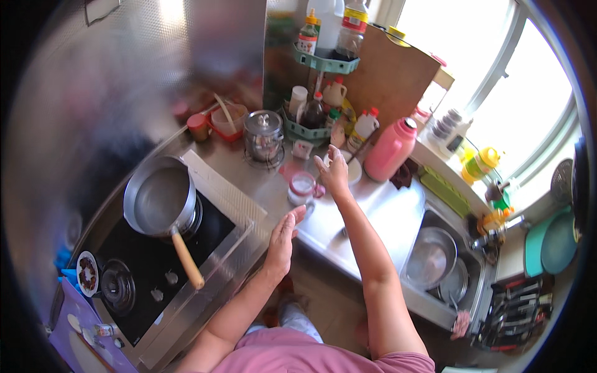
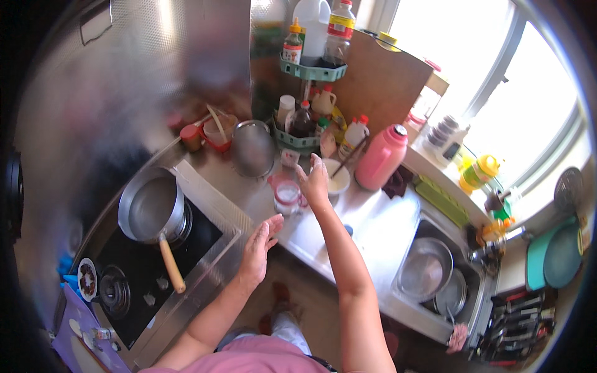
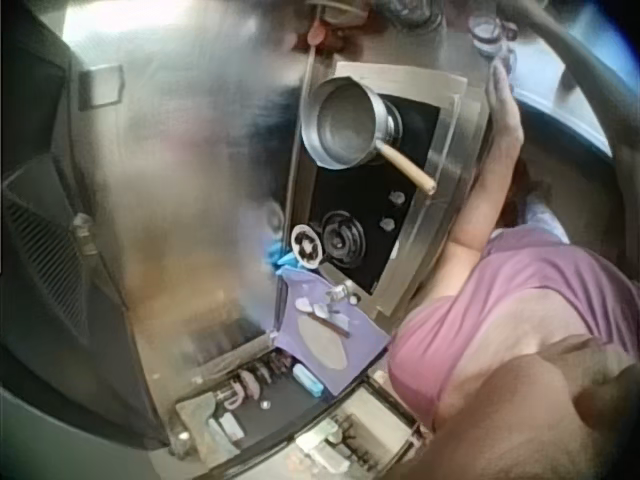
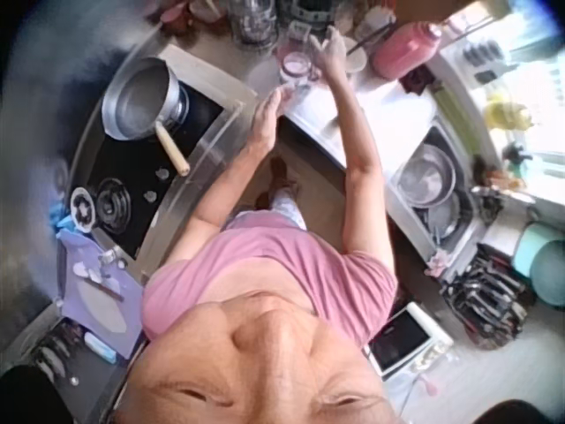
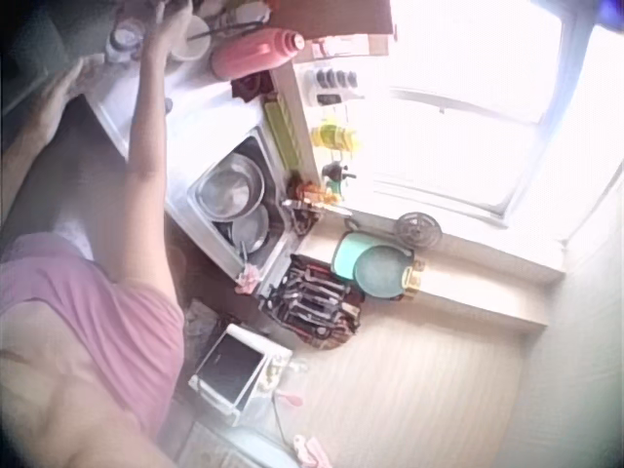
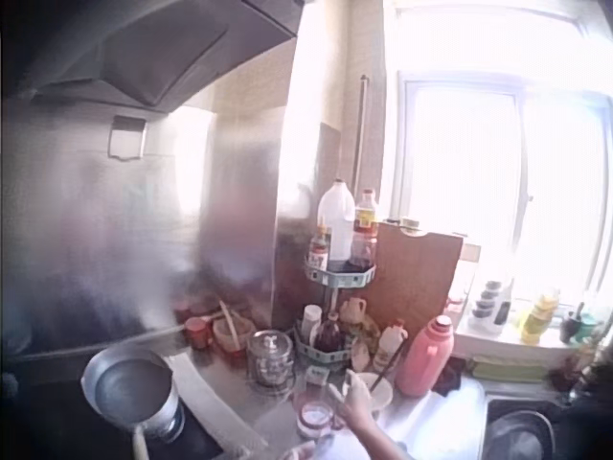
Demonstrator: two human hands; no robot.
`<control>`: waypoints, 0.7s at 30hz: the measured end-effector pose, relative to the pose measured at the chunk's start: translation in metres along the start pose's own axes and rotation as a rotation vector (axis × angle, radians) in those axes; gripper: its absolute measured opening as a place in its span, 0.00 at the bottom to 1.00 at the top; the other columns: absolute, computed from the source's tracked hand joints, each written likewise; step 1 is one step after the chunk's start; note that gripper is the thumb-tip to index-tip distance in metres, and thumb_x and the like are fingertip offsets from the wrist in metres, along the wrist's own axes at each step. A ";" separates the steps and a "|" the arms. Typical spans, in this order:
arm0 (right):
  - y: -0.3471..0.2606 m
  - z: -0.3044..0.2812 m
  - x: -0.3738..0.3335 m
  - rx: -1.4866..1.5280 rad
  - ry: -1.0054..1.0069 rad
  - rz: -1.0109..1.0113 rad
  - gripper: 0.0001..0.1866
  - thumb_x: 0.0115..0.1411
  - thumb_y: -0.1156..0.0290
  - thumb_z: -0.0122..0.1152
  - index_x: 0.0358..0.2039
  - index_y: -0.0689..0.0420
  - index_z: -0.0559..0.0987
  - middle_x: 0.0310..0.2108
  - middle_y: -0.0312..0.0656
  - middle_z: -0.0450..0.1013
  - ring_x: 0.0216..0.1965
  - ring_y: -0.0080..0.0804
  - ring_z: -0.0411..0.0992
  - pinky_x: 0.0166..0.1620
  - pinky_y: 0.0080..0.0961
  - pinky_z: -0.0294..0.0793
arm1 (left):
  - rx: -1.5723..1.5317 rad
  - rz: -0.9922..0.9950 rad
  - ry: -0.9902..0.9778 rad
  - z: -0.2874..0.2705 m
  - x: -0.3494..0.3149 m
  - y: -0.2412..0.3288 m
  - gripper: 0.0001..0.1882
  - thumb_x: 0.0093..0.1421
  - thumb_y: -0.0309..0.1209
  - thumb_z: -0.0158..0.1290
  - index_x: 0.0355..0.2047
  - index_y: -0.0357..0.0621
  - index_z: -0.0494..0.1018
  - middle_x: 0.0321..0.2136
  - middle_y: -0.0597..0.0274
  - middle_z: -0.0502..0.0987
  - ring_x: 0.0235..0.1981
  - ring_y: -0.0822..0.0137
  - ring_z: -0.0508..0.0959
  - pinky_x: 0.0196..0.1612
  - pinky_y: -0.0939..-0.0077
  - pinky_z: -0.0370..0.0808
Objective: The person prepares a flatbread by opening a spice jar to sprinkle seasoning, using a spoon to add ingredients from a container, and pouring oil from a bottle onto the dough. They then fold the dough and press it by hand on a purple mat.
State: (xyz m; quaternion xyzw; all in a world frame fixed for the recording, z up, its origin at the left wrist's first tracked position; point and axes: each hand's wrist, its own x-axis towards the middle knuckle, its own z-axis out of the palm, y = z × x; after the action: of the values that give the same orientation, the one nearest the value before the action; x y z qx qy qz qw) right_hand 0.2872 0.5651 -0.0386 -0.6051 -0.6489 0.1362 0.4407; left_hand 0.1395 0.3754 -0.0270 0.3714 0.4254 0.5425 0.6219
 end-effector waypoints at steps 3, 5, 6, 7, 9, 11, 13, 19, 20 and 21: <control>0.042 0.046 0.068 0.001 0.070 0.027 0.44 0.51 0.57 0.71 0.59 0.71 0.62 0.53 0.61 0.69 0.56 0.50 0.68 0.59 0.36 0.66 | 0.048 0.028 0.029 0.011 0.045 0.004 0.24 0.71 0.47 0.37 0.58 0.47 0.68 0.57 0.63 0.70 0.59 0.68 0.66 0.59 0.68 0.60; 0.044 0.071 0.102 -0.007 0.066 0.059 0.48 0.48 0.58 0.73 0.60 0.74 0.59 0.56 0.64 0.66 0.58 0.53 0.65 0.61 0.37 0.63 | 0.072 0.041 0.055 0.009 0.074 0.009 0.25 0.71 0.47 0.36 0.58 0.46 0.68 0.57 0.62 0.70 0.60 0.67 0.66 0.60 0.68 0.59; 0.047 0.080 0.116 0.001 0.076 0.051 0.49 0.47 0.58 0.73 0.61 0.74 0.59 0.56 0.65 0.65 0.59 0.54 0.65 0.61 0.37 0.62 | 0.066 0.055 0.064 0.011 0.087 0.014 0.25 0.71 0.47 0.36 0.59 0.45 0.67 0.58 0.61 0.70 0.60 0.66 0.66 0.61 0.67 0.59; 0.049 0.085 0.127 0.003 0.084 0.044 0.49 0.47 0.58 0.73 0.61 0.74 0.58 0.57 0.65 0.64 0.59 0.54 0.64 0.62 0.37 0.62 | 0.055 0.064 0.074 0.012 0.098 0.017 0.25 0.71 0.47 0.36 0.59 0.45 0.67 0.58 0.61 0.69 0.60 0.66 0.66 0.61 0.67 0.59; 0.066 0.102 0.150 -0.033 0.153 -0.019 0.51 0.46 0.60 0.74 0.62 0.72 0.56 0.56 0.64 0.64 0.58 0.56 0.63 0.60 0.38 0.63 | 0.069 0.084 0.085 0.010 0.118 0.018 0.26 0.72 0.47 0.36 0.59 0.43 0.67 0.58 0.59 0.69 0.61 0.65 0.66 0.62 0.65 0.59; 0.063 0.108 0.163 0.036 0.087 0.042 0.52 0.44 0.63 0.75 0.63 0.72 0.54 0.58 0.65 0.61 0.60 0.57 0.61 0.62 0.38 0.61 | 0.077 0.087 0.115 0.006 0.132 0.016 0.26 0.72 0.47 0.36 0.59 0.41 0.66 0.58 0.56 0.68 0.61 0.63 0.66 0.63 0.64 0.59; 0.062 0.114 0.172 0.075 0.082 0.049 0.51 0.42 0.67 0.76 0.62 0.70 0.56 0.55 0.63 0.63 0.58 0.56 0.62 0.61 0.39 0.62 | 0.085 0.091 0.137 0.003 0.142 0.015 0.27 0.72 0.47 0.35 0.59 0.42 0.66 0.58 0.56 0.68 0.61 0.63 0.66 0.63 0.64 0.58; 0.074 0.126 0.186 0.064 0.130 0.019 0.46 0.40 0.66 0.77 0.57 0.64 0.61 0.49 0.58 0.67 0.52 0.55 0.67 0.55 0.40 0.67 | 0.108 0.049 0.198 0.000 0.162 0.012 0.28 0.72 0.49 0.34 0.60 0.42 0.66 0.58 0.56 0.69 0.61 0.63 0.65 0.64 0.63 0.57; 0.073 0.127 0.187 0.061 0.127 0.027 0.46 0.40 0.66 0.77 0.57 0.64 0.62 0.49 0.58 0.67 0.52 0.55 0.67 0.55 0.40 0.68 | 0.104 0.043 0.210 -0.001 0.165 0.010 0.28 0.71 0.49 0.34 0.60 0.42 0.66 0.58 0.56 0.69 0.61 0.63 0.65 0.64 0.63 0.57; 0.072 0.126 0.187 0.071 0.124 0.025 0.45 0.40 0.66 0.77 0.56 0.64 0.62 0.49 0.57 0.68 0.51 0.54 0.68 0.55 0.39 0.68 | 0.108 0.037 0.216 -0.002 0.167 0.009 0.28 0.71 0.50 0.34 0.60 0.42 0.66 0.58 0.56 0.69 0.61 0.63 0.65 0.64 0.62 0.57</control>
State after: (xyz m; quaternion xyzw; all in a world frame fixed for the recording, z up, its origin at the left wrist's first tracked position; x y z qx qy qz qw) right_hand 0.2646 0.7962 -0.0864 -0.6045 -0.6075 0.1269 0.4994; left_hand 0.1427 0.5425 -0.0402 0.3514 0.5116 0.5671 0.5414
